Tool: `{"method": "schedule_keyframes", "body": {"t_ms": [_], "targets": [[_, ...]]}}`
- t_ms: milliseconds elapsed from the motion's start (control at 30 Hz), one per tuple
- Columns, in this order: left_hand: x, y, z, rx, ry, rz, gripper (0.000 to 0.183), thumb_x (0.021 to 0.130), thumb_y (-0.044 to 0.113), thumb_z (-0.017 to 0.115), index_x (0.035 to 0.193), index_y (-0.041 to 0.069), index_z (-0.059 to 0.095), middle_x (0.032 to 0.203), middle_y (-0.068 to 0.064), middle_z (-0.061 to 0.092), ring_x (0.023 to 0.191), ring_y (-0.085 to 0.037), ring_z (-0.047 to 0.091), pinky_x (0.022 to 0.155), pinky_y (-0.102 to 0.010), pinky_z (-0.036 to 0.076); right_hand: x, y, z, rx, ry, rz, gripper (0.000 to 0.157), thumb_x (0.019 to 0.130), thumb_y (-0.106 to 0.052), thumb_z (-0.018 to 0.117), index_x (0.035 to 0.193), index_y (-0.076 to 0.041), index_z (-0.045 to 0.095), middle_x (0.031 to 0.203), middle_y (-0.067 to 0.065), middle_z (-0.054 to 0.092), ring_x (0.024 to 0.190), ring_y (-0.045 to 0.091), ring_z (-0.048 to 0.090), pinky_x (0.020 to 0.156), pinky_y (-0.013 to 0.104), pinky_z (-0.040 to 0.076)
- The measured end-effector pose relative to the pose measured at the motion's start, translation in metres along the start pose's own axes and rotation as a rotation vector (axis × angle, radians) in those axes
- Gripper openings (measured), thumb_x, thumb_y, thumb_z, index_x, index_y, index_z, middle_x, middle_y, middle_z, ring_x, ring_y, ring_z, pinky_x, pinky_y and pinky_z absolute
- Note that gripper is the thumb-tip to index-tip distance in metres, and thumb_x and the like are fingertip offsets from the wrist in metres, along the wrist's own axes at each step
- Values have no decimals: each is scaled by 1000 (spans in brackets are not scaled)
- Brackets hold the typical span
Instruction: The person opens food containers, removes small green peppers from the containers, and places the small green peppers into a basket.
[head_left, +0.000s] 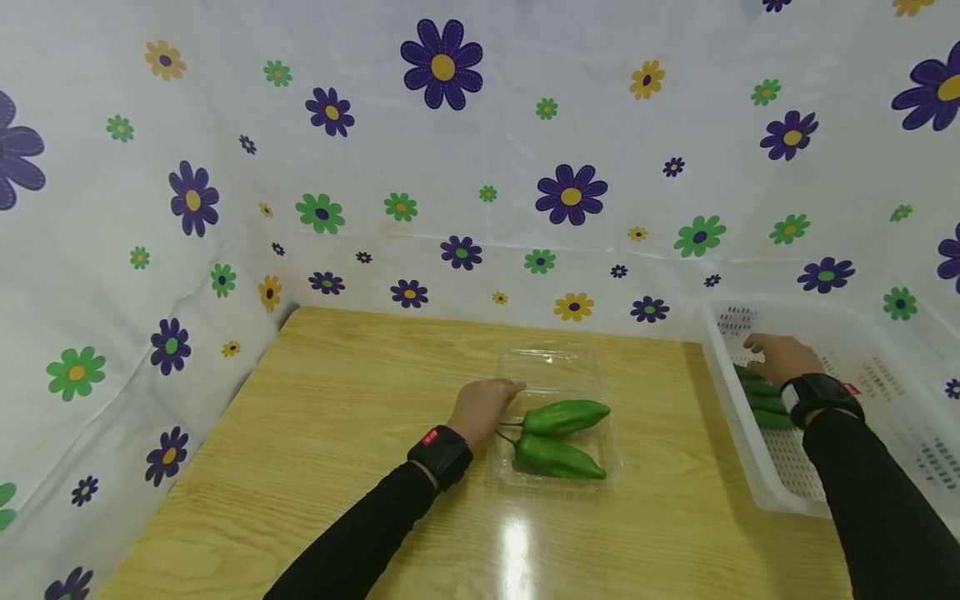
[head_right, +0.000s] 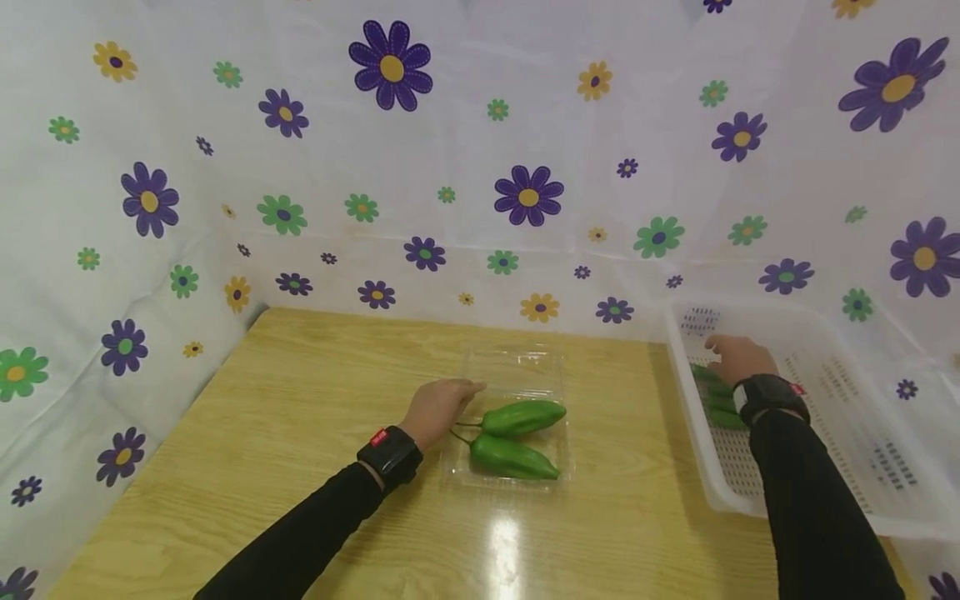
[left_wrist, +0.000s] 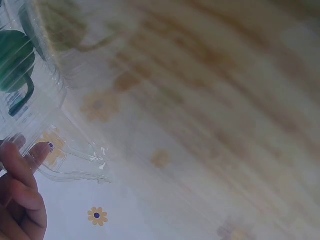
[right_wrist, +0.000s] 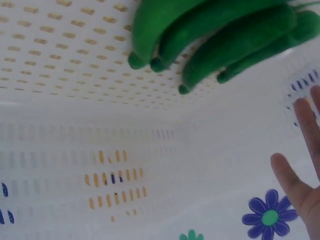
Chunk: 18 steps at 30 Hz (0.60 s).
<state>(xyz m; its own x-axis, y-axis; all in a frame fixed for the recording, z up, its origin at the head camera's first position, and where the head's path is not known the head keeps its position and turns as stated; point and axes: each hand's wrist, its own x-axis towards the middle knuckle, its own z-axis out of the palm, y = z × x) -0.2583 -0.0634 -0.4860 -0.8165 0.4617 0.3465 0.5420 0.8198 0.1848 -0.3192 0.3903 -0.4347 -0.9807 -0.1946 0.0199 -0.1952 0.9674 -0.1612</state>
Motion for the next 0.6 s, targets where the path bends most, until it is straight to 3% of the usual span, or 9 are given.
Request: {"method": "schedule_keyframes", "body": {"t_ms": [133, 367, 600], "targets": [[2, -2, 2, 5, -4, 1, 26, 93, 15, 56, 116, 15, 69, 103, -3, 73, 82, -17, 70, 65, -29, 56, -7, -9, -15, -12, 84, -16, 34, 83, -5, 67, 112, 10, 58, 104, 33, 62, 85, 47, 61, 71, 55, 50], [4, -4, 6, 19, 10, -1, 26, 93, 15, 57, 115, 16, 70, 101, -2, 73, 79, -16, 69, 61, -28, 55, -20, -37, -41, -37, 305, -99, 31, 80, -3, 70, 109, 6, 63, 98, 28, 67, 81, 43, 64, 71, 56, 51], [5, -3, 5, 16, -14, -10, 26, 94, 16, 54, 116, 17, 69, 100, -2, 73, 80, -16, 69, 64, -29, 55, -34, -80, -62, -16, 376, -197, 34, 80, -2, 71, 113, 2, 63, 103, 24, 68, 89, 41, 65, 78, 54, 52]]}}
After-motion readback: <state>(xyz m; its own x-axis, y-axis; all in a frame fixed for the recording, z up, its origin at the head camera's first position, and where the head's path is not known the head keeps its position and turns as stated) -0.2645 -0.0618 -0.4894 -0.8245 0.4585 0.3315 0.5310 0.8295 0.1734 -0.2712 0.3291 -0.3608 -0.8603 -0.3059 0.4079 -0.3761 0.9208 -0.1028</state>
